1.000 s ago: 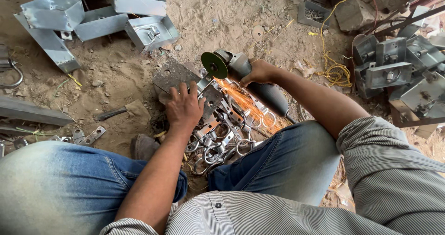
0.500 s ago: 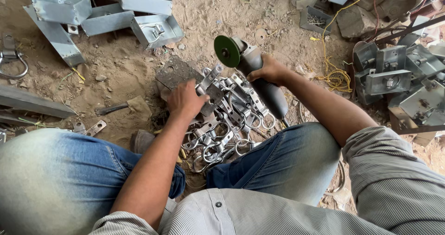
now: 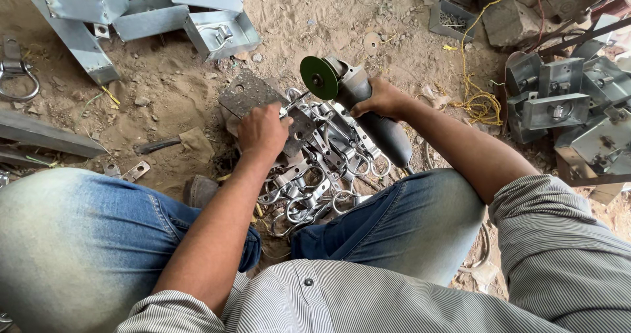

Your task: The person uses an angle grinder to grind metal d-rings and small metal plates while sitting on the ground in a workshop.

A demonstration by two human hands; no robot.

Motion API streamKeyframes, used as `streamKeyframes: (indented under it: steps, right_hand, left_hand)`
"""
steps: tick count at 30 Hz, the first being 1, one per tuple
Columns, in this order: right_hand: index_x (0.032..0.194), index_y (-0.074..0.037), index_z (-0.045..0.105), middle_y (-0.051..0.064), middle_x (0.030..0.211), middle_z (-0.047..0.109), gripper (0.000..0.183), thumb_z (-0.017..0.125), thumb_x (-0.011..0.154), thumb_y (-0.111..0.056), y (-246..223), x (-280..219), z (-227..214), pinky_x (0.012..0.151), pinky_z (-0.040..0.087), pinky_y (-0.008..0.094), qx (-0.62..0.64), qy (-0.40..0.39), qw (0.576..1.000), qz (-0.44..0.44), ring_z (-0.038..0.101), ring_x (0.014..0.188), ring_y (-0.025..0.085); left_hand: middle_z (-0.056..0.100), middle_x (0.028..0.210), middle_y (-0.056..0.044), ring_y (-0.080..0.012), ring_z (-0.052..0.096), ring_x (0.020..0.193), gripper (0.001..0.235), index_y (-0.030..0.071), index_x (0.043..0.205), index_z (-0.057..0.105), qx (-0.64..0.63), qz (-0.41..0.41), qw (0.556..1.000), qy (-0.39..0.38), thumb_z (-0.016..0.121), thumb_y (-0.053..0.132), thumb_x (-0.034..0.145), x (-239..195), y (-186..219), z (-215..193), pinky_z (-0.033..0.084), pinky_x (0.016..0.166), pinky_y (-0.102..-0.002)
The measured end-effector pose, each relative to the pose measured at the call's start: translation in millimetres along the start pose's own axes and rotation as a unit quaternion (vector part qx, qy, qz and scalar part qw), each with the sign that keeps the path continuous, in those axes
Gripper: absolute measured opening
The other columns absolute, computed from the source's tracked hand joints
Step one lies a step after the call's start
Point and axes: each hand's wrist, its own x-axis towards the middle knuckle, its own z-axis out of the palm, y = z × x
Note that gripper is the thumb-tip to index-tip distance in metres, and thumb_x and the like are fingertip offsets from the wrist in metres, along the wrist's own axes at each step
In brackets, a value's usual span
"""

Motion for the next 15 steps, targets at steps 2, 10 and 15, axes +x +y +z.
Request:
streamKeyframes:
  steps: [2, 10, 15]
  right_hand:
    - [0.129, 0.002, 0.053, 0.019, 0.106, 0.07, 0.081, 0.089, 0.06, -0.023, 4.2, 4.3, 2.7, 0.093, 0.06, 0.042, 0.0, -0.009, 1.0, -0.007, 0.073, 0.094, 0.033]
    - [0.129, 0.003, 0.054, 0.019, 0.109, 0.07, 0.082, 0.089, 0.06, -0.023, 17.8, 15.7, 7.7, 0.097, 0.057, 0.041, -0.007, -0.016, 1.0, -0.019, 0.072, 0.098, 0.033]
    - [0.128, 0.004, 0.056, 0.019, 0.107, 0.073, 0.078, 0.087, 0.063, -0.026, 24.3, 21.3, 8.3, 0.097, 0.056, 0.039, 0.0, -0.016, 0.998, -0.055, 0.073, 0.097, 0.03]
  left_hand:
    - [0.074, 0.1, -0.014, -0.0289, 0.075, 0.091, 0.036, 0.011, 0.116, 0.071, 0.022, 0.008, 1.0, 0.001, 0.072, 0.04, 0.094, -1.4, 0.8, 0.2, 0.062, 0.069, -0.041]
    - [0.074, 0.099, -0.016, -0.034, 0.074, 0.095, 0.037, 0.01, 0.112, 0.072, 0.051, 0.026, 0.998, 0.029, 0.072, 0.042, 0.094, -2.6, 0.8, 5.4, 0.062, 0.073, -0.046]
    - [0.074, 0.097, -0.016, -0.0306, 0.075, 0.088, 0.037, 0.008, 0.116, 0.07, 0.044, 0.044, 0.997, 0.039, 0.071, 0.038, 0.094, -2.0, -2.7, 10.1, 0.064, 0.065, -0.039]
